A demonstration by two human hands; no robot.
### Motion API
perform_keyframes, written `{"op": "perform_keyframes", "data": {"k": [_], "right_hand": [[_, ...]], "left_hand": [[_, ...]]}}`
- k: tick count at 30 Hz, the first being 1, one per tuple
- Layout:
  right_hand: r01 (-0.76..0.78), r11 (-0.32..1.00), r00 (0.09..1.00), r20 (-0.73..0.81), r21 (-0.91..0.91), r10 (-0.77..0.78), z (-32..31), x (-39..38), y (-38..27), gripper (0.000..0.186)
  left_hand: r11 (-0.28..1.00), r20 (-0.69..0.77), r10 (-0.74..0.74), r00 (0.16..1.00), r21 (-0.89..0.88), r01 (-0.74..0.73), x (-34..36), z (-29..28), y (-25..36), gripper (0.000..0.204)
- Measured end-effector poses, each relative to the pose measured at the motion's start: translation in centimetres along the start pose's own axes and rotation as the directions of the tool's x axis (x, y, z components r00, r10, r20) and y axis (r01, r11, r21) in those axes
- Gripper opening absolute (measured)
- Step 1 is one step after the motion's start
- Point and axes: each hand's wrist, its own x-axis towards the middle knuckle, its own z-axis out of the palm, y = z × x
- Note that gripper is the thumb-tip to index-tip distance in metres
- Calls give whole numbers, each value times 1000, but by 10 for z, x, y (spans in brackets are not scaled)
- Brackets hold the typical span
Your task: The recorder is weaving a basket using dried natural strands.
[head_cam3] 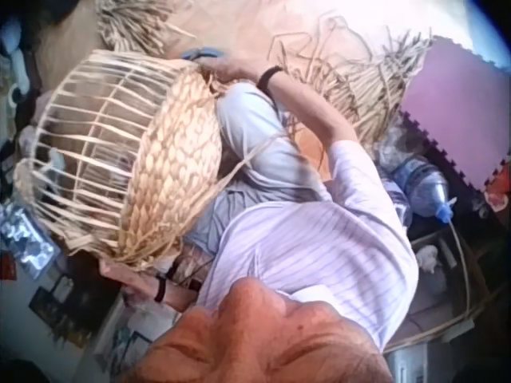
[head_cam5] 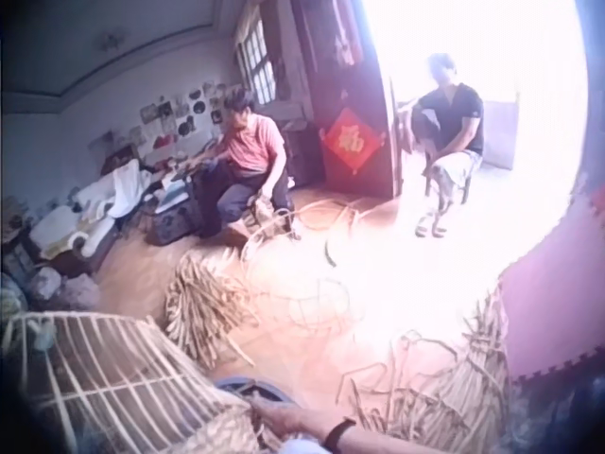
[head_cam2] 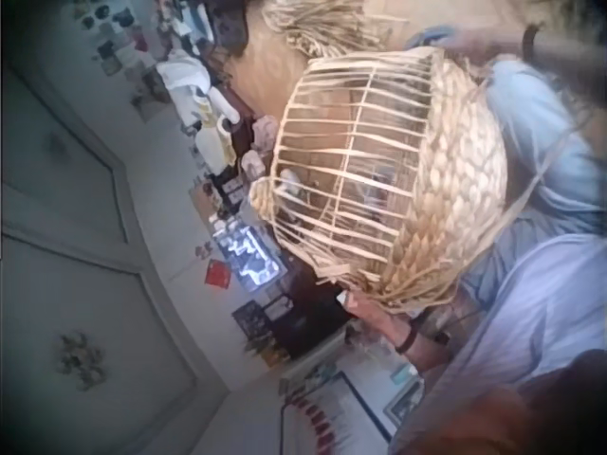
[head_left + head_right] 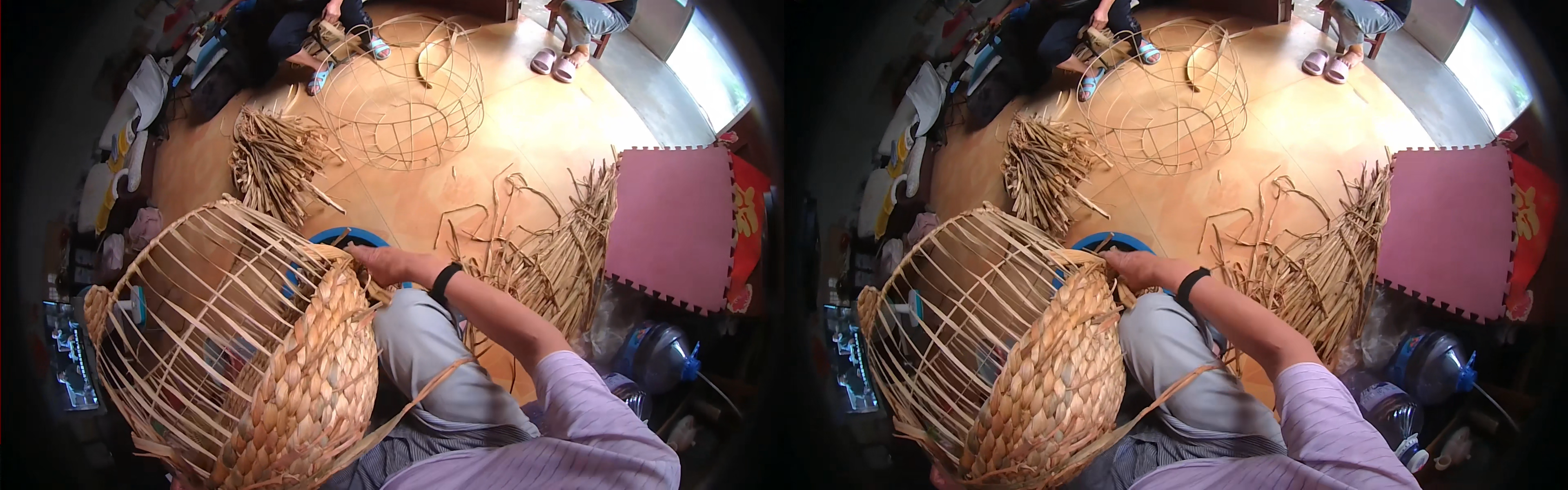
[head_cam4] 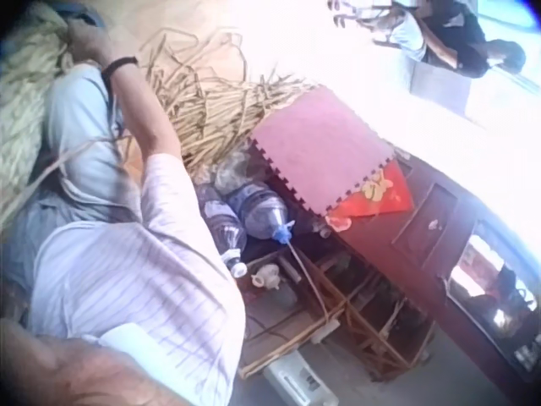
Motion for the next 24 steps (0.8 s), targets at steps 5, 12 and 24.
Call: {"op": "perform_keyframes", "data": {"k": [5,12,24], "right_hand": [[-118,993,979,171,3,116,11,6,15,59],[-371,643,481,-454,670,750,24,-53,111,31],[-93,320,621,-196,943,759,17,-84,78,34]], "left_hand": [[1000,28,-15,1000,-3,15,18,4,-14,32],[1000,60,-11,998,-5,11,44,4,-23,30],[999,211,-21,977,-43,31,43,-5,-49,27]]}}
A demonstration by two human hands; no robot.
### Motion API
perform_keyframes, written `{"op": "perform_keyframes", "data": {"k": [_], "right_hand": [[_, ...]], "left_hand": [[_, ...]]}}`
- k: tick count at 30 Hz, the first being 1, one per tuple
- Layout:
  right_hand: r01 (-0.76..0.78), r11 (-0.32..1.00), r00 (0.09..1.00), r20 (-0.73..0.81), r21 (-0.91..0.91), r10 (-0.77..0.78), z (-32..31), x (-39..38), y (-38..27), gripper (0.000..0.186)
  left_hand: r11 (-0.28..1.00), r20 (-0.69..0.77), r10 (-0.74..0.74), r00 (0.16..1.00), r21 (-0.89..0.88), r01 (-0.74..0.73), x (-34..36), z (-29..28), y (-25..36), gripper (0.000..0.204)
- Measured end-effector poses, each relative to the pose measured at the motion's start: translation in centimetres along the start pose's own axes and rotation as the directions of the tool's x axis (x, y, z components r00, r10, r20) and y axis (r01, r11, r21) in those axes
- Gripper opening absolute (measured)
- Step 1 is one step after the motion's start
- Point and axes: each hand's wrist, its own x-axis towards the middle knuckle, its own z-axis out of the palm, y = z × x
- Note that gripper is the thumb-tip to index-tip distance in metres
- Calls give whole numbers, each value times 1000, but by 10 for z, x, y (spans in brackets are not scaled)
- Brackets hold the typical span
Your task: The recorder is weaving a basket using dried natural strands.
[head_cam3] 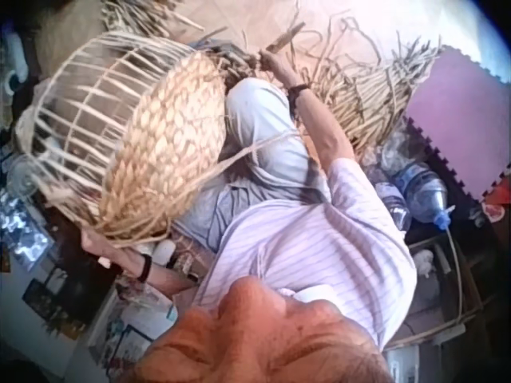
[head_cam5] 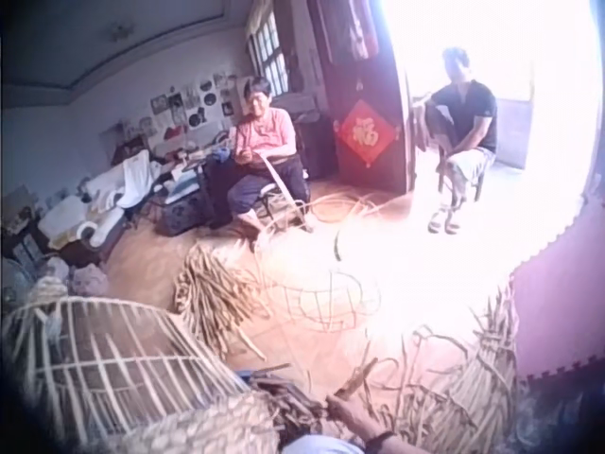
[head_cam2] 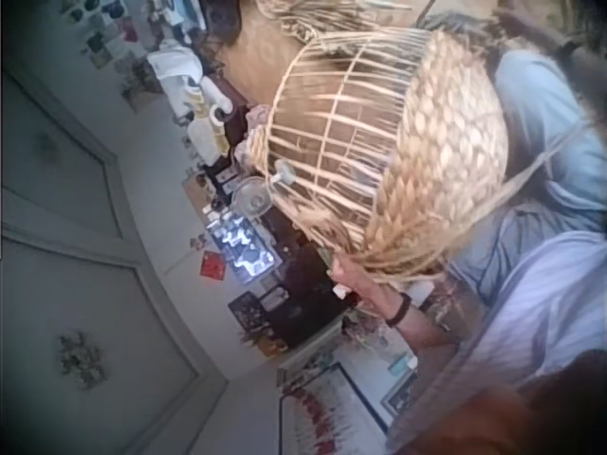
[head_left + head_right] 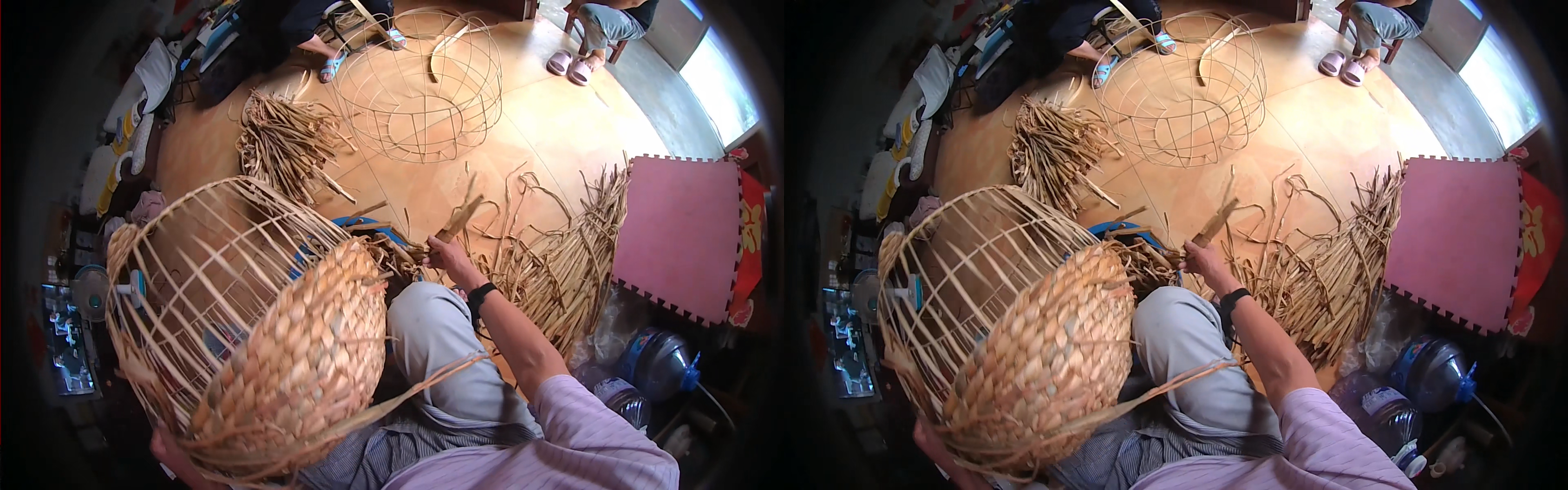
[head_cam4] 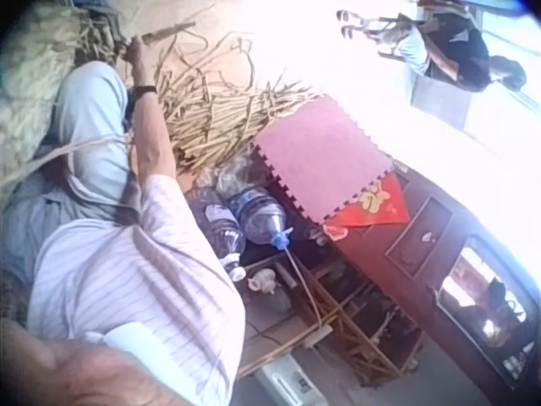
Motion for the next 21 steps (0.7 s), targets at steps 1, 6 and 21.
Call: {"op": "perform_keyframes", "data": {"k": [1,6,21], "right_hand": [[2,997,1000,-9,81,-2,-5,-4,2,33],[-178,947,976,-78,266,205,-38,-32,14,33],[-30,999,997,-64,13,31,-12,-67,-8,34]], "left_hand": [[1000,2,1,1000,-3,-1,19,2,-25,27],[928,196,-71,978,-347,137,84,32,-45,41],[951,-119,-55,991,-310,16,-81,258,78,46]]}}
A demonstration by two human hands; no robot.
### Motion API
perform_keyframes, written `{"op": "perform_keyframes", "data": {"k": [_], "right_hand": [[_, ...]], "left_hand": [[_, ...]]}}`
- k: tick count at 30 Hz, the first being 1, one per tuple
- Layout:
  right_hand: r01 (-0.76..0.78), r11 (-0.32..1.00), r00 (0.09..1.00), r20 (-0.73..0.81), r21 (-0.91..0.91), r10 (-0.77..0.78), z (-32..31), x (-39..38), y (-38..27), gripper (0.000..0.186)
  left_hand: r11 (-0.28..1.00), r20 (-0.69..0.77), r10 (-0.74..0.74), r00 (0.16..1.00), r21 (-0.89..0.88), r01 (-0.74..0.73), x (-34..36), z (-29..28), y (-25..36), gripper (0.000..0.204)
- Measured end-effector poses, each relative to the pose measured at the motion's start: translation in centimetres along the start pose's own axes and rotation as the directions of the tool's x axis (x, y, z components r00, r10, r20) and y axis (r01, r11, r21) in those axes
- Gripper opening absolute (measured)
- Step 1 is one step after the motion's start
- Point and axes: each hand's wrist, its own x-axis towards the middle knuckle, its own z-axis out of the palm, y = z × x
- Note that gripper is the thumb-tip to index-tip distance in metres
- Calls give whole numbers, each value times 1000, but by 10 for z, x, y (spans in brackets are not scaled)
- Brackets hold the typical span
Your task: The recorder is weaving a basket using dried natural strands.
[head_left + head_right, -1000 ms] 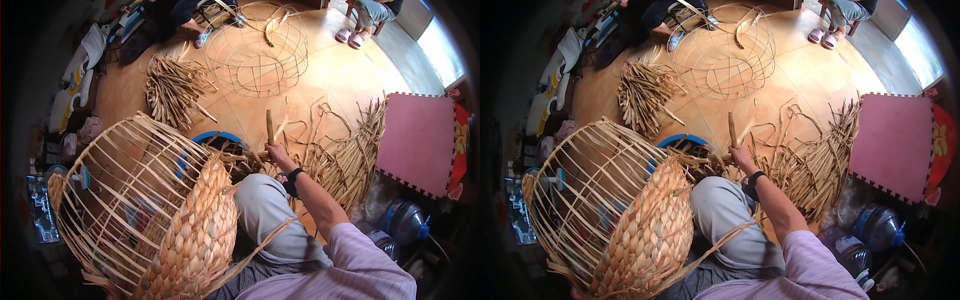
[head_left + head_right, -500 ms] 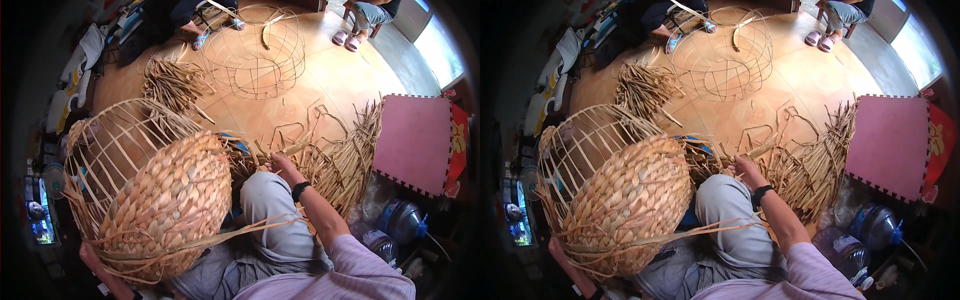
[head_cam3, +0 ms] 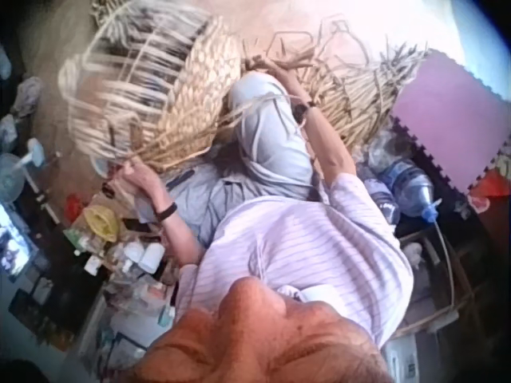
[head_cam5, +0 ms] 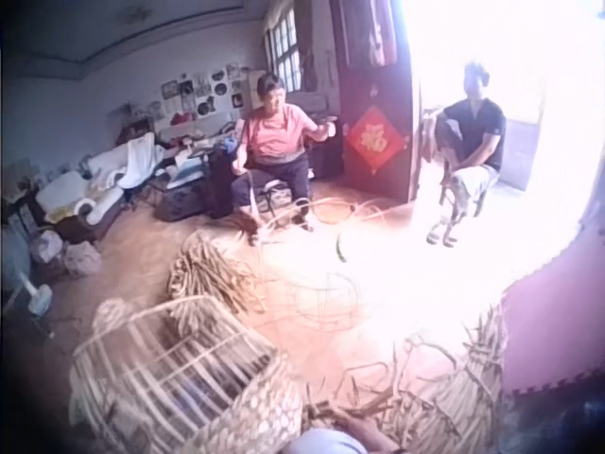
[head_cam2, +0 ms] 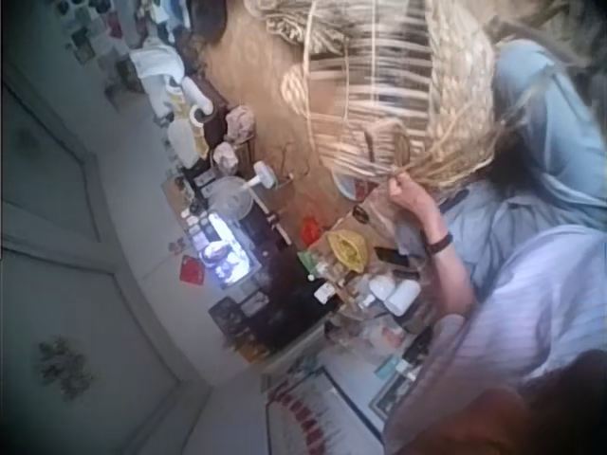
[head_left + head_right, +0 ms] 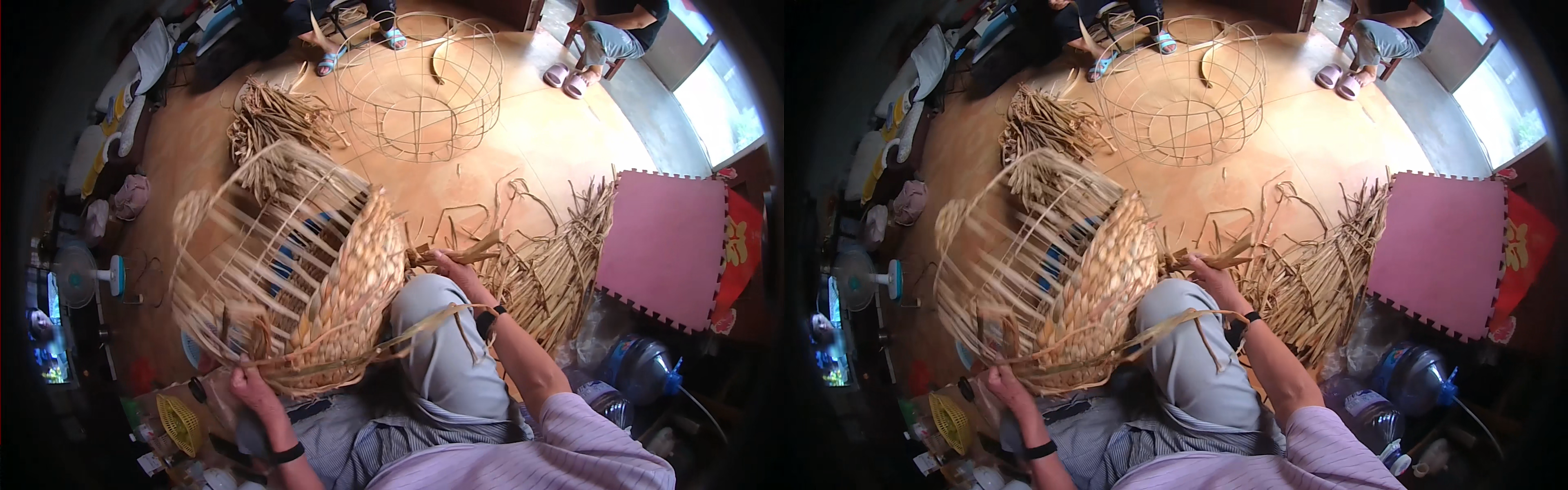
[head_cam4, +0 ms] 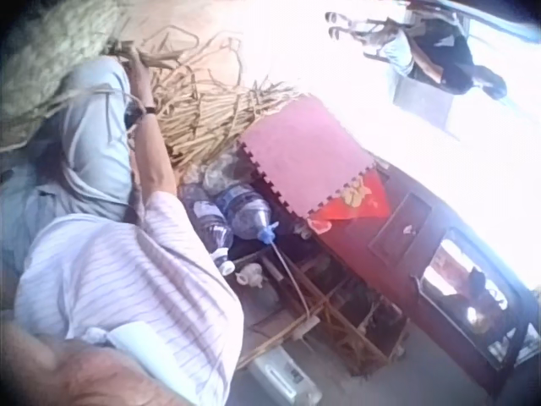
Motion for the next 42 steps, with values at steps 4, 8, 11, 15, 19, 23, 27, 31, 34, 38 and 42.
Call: {"op": "perform_keyframes", "data": {"k": [4,8,11,15,19,23,27,31,34,38,42], "right_hand": [[183,978,983,13,102,-186,-14,-16,-1,36],[190,980,981,-37,59,-188,-6,-37,2,43],[247,968,965,-79,-45,-250,-3,-55,-2,45],[243,945,956,-112,-221,-272,-1,-66,-18,50],[304,892,927,-113,-334,-358,13,-85,-26,44],[323,937,938,-177,130,-298,-18,-74,-28,38],[369,929,915,-163,-31,-369,-4,-98,-46,37],[389,914,905,-236,114,-355,-23,-109,-66,36],[450,892,878,-208,49,-431,-41,-114,-77,38],[472,880,871,-121,-57,-475,-24,-132,-70,41],[411,911,891,-230,41,-392,-35,-152,-78,41]], "left_hand": [[969,-43,-208,977,-144,200,-39,-4,-36,51],[987,107,-161,981,4,162,-49,-21,-67,46],[988,89,-123,988,108,114,-40,-21,-66,52],[990,57,-93,994,109,87,-32,-19,-74,51],[987,72,-158,985,7,158,-31,-13,-68,47],[990,74,-137,988,-33,139,-34,-15,-67,46],[988,96,-153,983,44,150,-36,-23,-59,54],[995,47,-91,995,44,89,-38,-16,-58,55],[984,72,-165,984,-54,169,-39,-10,-52,54],[989,97,-144,985,-22,147,-35,-18,-64,45],[980,118,-189,975,-47,196,-34,-16,-56,45]]}}
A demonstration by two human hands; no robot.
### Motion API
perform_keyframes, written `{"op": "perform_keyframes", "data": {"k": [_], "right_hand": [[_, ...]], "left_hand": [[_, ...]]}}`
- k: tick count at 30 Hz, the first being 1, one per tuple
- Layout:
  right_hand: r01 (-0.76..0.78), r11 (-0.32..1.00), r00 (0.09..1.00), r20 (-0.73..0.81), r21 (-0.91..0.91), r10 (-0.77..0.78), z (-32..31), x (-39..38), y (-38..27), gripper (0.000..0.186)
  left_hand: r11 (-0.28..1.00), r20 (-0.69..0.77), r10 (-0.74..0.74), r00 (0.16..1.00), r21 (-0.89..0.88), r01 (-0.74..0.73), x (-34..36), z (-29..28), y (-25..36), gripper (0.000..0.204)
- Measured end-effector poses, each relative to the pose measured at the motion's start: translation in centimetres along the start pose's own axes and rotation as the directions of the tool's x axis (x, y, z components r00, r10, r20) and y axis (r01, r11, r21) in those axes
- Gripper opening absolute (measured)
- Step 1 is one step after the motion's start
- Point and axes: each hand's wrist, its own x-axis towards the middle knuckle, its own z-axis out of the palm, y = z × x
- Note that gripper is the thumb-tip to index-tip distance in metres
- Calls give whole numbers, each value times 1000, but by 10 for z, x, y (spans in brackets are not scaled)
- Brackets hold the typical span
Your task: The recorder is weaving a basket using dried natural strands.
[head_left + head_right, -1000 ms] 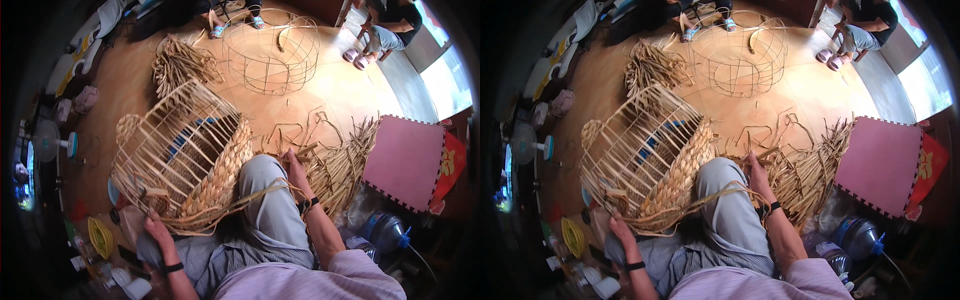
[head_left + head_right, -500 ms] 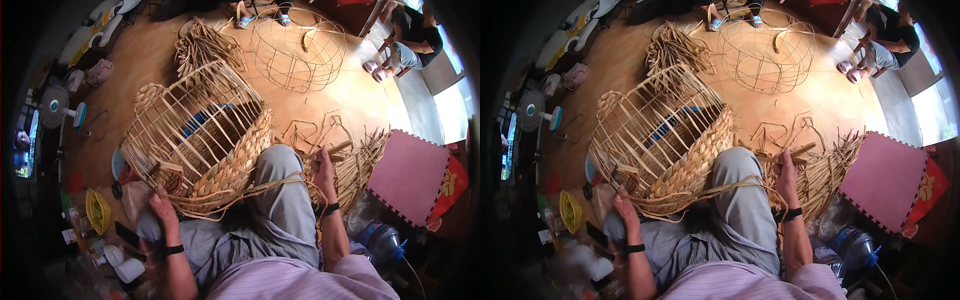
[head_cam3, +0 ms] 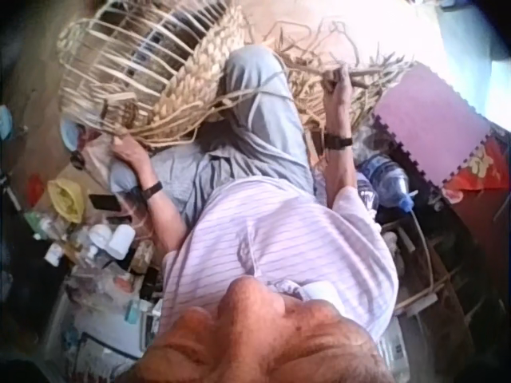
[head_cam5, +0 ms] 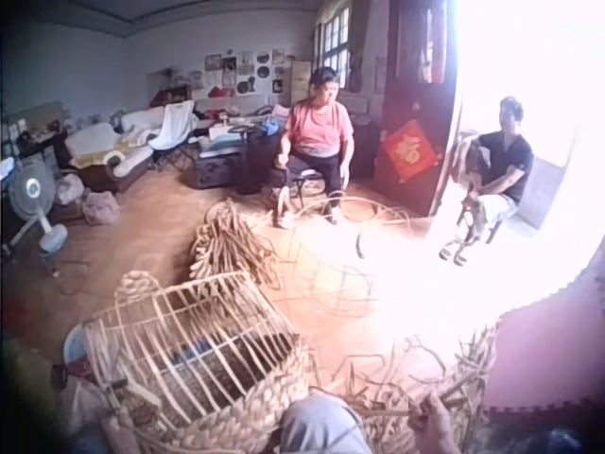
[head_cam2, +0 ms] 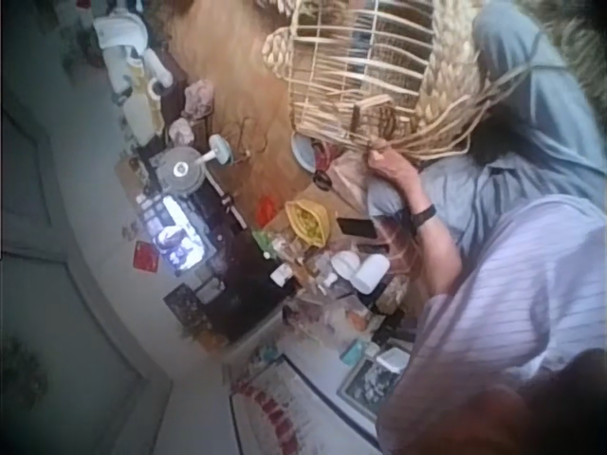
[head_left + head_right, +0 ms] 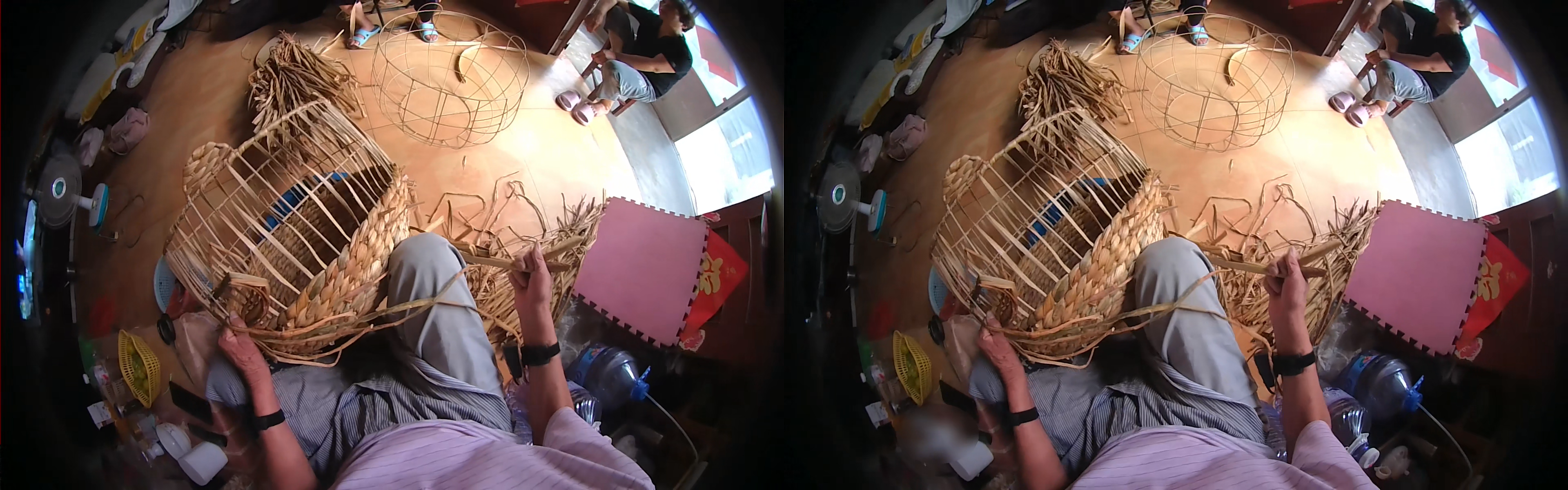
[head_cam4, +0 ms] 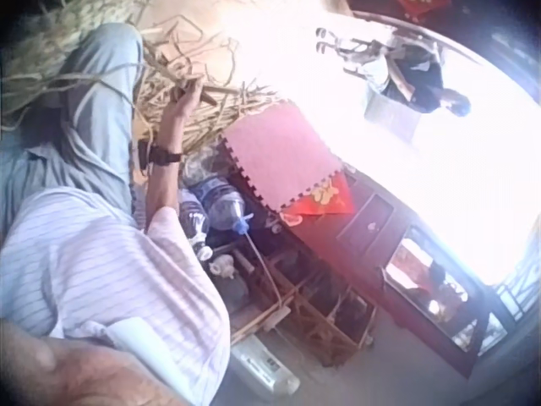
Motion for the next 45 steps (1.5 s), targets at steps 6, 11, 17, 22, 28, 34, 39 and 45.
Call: {"op": "perform_keyframes", "data": {"k": [6,11,17,22,28,34,39,45], "right_hand": [[-14,1000,999,-37,10,14,-25,-10,-18,42],[28,995,997,-71,98,-21,-36,-8,-50,42],[153,962,988,-68,227,-141,-81,30,-124,42],[200,955,971,-175,219,-164,-106,55,-173,43],[167,929,976,-186,329,-110,-137,63,-179,44],[357,887,934,96,-293,-344,-133,63,-158,42],[259,949,963,-26,-179,-267,-144,90,-105,66],[-201,973,977,-93,-111,191,-157,95,52,81]], "left_hand": [[1000,3,-8,1000,-25,8,4,2,-10,44],[1000,3,-3,1000,-23,3,6,1,-14,45],[999,-48,34,998,-19,-35,20,0,-27,45],[995,-48,62,997,-74,-65,36,-7,-59,43],[992,-34,97,995,-76,-99,36,1,-59,42],[1000,53,14,999,-23,-12,56,-4,-107,43],[984,45,39,998,-173,-30,59,6,-79,45],[999,95,-11,995,-41,15,66,-8,-96,46]]}}
